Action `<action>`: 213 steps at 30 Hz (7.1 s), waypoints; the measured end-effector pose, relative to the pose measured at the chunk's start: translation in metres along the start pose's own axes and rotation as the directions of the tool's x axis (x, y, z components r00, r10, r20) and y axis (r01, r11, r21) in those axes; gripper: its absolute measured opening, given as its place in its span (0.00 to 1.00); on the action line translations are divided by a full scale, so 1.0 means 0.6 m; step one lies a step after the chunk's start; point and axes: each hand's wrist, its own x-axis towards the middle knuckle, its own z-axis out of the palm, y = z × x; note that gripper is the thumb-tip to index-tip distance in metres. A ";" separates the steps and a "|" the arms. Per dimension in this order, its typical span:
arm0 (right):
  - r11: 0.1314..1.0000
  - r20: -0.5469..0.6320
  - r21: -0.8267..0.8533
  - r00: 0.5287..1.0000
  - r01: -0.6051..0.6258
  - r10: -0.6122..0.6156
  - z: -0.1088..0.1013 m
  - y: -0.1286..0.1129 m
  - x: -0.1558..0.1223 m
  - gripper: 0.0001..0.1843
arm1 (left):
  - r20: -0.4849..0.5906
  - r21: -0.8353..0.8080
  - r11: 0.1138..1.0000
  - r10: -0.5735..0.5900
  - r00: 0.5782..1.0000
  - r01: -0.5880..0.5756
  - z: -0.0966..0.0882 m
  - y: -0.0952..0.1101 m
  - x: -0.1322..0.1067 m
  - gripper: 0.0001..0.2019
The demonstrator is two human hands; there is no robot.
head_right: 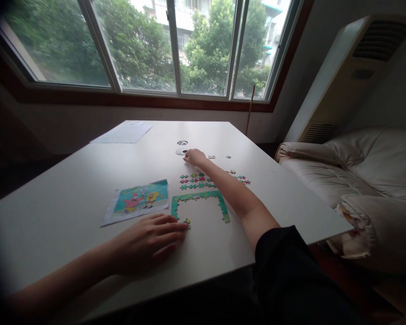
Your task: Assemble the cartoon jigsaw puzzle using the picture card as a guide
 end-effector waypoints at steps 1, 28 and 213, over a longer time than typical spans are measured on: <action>1.000 -0.001 -0.002 1.000 -0.007 0.007 0.000 -0.003 0.002 0.13 | 0.002 -0.003 1.000 -0.001 1.000 0.001 0.000 0.000 0.000 0.09; 0.792 -0.048 0.497 0.922 0.355 -0.384 -0.006 0.013 -0.147 0.13 | 0.013 -0.021 1.000 -0.015 1.000 0.015 -0.004 0.001 0.001 0.10; 0.859 0.297 0.314 0.818 0.404 -0.493 -0.060 0.019 -0.353 0.14 | 0.005 0.427 0.893 -0.159 0.987 0.142 0.062 0.096 0.049 0.16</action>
